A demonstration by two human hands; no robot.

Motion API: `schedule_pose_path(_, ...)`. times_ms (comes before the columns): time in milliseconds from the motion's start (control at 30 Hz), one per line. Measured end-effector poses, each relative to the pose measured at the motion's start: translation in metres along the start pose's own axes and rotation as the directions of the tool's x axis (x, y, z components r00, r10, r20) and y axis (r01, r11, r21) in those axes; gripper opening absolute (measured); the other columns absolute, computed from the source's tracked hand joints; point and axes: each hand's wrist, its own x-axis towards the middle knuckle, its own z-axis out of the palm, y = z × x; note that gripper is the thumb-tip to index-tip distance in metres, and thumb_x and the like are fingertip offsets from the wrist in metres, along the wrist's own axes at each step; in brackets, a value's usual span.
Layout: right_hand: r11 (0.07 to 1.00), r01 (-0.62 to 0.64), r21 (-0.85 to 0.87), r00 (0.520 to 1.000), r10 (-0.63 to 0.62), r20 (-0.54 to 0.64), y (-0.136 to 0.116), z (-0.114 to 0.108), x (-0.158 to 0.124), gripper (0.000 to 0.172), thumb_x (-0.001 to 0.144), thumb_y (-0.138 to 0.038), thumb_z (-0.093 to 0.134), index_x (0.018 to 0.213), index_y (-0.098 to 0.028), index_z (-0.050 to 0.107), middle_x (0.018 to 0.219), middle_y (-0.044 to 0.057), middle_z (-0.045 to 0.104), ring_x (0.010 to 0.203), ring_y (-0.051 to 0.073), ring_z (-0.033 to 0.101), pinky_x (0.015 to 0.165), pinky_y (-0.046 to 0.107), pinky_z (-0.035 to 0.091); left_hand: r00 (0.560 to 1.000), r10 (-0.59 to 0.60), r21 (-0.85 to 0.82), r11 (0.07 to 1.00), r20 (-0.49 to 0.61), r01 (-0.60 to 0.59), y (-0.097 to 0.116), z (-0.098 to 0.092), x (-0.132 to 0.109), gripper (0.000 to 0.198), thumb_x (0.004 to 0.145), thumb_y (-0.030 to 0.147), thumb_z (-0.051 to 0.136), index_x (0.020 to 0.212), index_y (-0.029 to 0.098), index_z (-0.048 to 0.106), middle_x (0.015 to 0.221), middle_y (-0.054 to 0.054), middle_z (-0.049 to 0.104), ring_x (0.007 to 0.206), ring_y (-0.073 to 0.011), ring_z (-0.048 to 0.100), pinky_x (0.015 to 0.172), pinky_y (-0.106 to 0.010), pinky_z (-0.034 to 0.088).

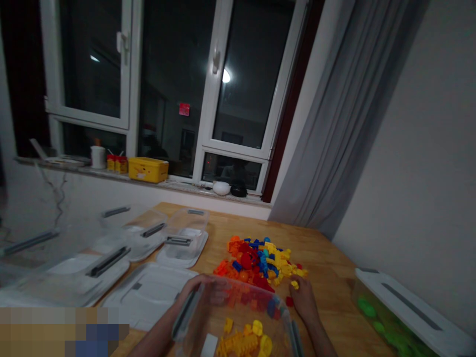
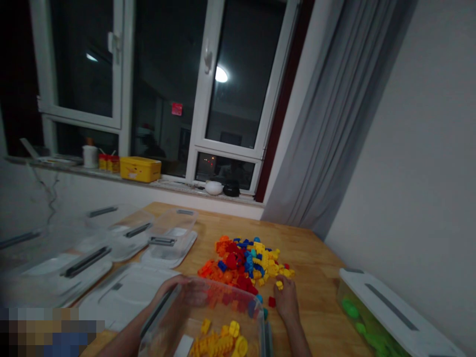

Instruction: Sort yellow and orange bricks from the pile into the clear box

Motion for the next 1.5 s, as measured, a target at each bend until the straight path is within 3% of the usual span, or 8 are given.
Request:
schedule_pose_path(200,0.986,-0.107,0.132,0.993,0.112,-0.035,-0.011,-0.001,-0.001,0.040,0.065,-0.048,0.068,0.094,-0.022,0.071,0.103,0.013,0.078,0.099,0.036,0.070,0.092,0.049,0.055,1.000,0.018,-0.011,1.000,0.001,-0.018,-0.002,-0.005,0.001,0.029,0.077,0.032,0.065,0.089,0.014,0.085,0.092,-0.010,0.087,0.085,-0.0310,0.078,0.092,-0.043,0.055)
schedule_pose_path(300,0.958,-0.178,0.224,0.980,0.192,-0.042,-0.021,-0.001,-0.002,0.047,0.066,-0.059,0.071,0.093,-0.021,0.071,0.094,0.011,0.079,0.090,0.033,0.073,0.084,0.047,0.057,1.000,0.017,-0.009,1.000,-0.006,-0.017,-0.003,-0.005,0.002,0.029,0.077,0.031,0.064,0.088,0.014,0.085,0.095,-0.011,0.087,0.087,-0.0312,0.078,0.093,-0.043,0.054)
schedule_pose_path(533,0.867,-0.216,0.448,0.974,0.227,0.030,-0.057,-0.005,-0.008,0.048,0.060,-0.062,0.085,0.086,-0.023,0.075,0.090,0.006,0.081,0.096,0.029,0.072,0.089,0.040,0.055,1.000,0.002,0.014,1.000,-0.020,-0.002,-0.002,-0.005,0.003,0.025,0.073,0.034,0.069,0.084,0.016,0.084,0.094,-0.011,0.087,0.099,-0.0351,0.077,0.101,-0.047,0.052)
schedule_pose_path(667,0.787,-0.267,0.557,0.963,0.203,0.175,-0.078,-0.005,-0.019,0.046,0.062,-0.058,0.089,0.090,-0.024,0.077,0.093,0.003,0.081,0.096,0.026,0.072,0.087,0.035,0.055,0.997,0.043,0.006,0.999,-0.060,-0.042,-0.003,-0.002,0.001,0.025,0.073,0.032,0.069,0.083,0.015,0.084,0.094,-0.012,0.087,0.099,-0.0358,0.077,0.101,-0.048,0.052)
schedule_pose_path(833,0.686,-0.365,0.629,0.912,0.128,0.390,-0.104,-0.005,-0.040,0.047,0.060,-0.055,0.093,0.092,-0.025,0.078,0.087,0.002,0.077,0.076,0.021,0.069,0.070,0.033,0.056,0.997,0.047,-0.011,0.999,-0.057,-0.048,-0.003,0.000,-0.001,0.029,0.076,0.028,0.065,0.092,0.013,0.085,0.098,-0.012,0.087,0.091,-0.0323,0.078,0.095,-0.044,0.055)
schedule_pose_path(1000,0.582,-0.478,0.658,0.786,-0.050,0.616,-0.123,-0.010,-0.055,0.039,0.062,-0.049,0.095,0.087,-0.026,0.075,0.080,0.000,0.072,0.072,0.017,0.065,0.068,0.029,0.054,0.998,0.026,0.017,1.000,-0.058,-0.025,-0.001,0.004,-0.001,0.030,0.073,0.031,0.067,0.089,0.013,0.085,0.093,-0.011,0.087,0.088,-0.0309,0.078,0.092,-0.041,0.055)
schedule_pose_path(1200,0.546,-0.555,0.627,0.681,-0.135,0.720,-0.117,-0.009,-0.057,0.041,0.060,-0.045,0.097,0.087,-0.026,0.073,0.087,-0.001,0.073,0.069,0.014,0.065,0.063,0.025,0.050,0.996,0.046,0.023,0.999,-0.075,-0.045,-0.001,0.004,-0.001,0.028,0.071,0.032,0.069,0.088,0.015,0.084,0.092,-0.012,0.087,0.099,-0.0349,0.077,0.099,-0.045,0.053)
schedule_pose_path(1500,0.573,-0.526,0.628,0.711,-0.109,0.695,-0.110,-0.011,-0.058,0.042,0.054,-0.043,0.099,0.084,-0.023,0.079,0.094,0.002,0.079,0.080,0.018,0.069,0.071,0.027,0.053,0.999,0.038,0.022,0.999,-0.034,-0.037,-0.002,0.000,-0.001,0.035,0.075,0.033,0.067,0.096,0.012,0.085,0.100,-0.010,0.087,0.093,-0.0309,0.078,0.095,-0.041,0.055)
